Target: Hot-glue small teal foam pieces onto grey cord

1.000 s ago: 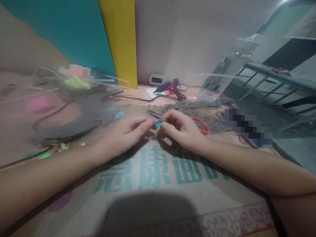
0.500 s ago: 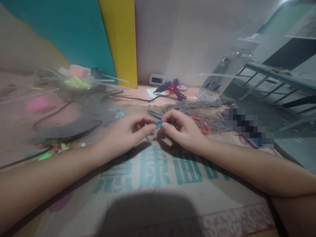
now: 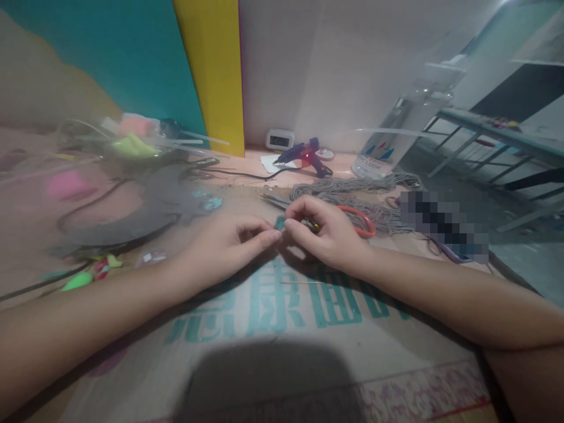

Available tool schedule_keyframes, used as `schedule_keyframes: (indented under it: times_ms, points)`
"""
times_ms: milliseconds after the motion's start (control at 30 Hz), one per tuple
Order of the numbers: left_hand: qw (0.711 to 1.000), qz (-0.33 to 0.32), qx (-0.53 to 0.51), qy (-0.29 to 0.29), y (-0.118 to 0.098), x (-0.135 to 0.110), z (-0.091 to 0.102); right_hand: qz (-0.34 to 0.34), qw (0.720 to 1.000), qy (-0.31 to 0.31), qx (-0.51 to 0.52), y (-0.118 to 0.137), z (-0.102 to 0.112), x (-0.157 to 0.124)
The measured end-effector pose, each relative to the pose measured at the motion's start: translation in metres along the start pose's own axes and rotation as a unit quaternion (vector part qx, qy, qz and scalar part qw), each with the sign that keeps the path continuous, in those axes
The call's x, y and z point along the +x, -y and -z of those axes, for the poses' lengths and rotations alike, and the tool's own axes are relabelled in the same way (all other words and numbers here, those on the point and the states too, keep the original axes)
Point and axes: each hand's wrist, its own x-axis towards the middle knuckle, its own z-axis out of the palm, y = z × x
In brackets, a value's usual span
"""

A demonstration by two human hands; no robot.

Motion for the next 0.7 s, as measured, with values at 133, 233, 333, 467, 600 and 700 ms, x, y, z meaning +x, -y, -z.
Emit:
schedule_keyframes:
  times_ms: [133,233,333,467,600,700]
  points:
    - [0.999,0.015,-0.027,0.027,0.0039,0.0010,-0.0034,0.000,1.000,0.019,0.020,0.0003,0.0003,-0.0006]
    - [0.998,0.017,-0.037,0.043,0.0042,0.0012,-0.0041,-0.003,0.999,0.024,0.023,-0.0005,0.0002,-0.0006]
    - [0.999,0.011,-0.026,0.042,0.0037,0.0009,-0.0039,-0.008,0.999,0.030,0.024,-0.0011,-0.0001,0.0000]
    - [1.000,0.000,0.001,-0.011,0.0023,0.0015,-0.0028,-0.024,0.999,0.027,0.030,-0.0008,0.0001,0.0005]
    - [0.997,-0.003,-0.019,-0.075,0.0002,0.0029,-0.0003,-0.034,0.998,0.031,0.033,-0.0009,0.0003,0.0004]
    - [0.996,-0.016,-0.004,-0.091,-0.0011,0.0024,0.0012,-0.031,0.998,0.040,0.031,-0.0014,0.0002,0.0004]
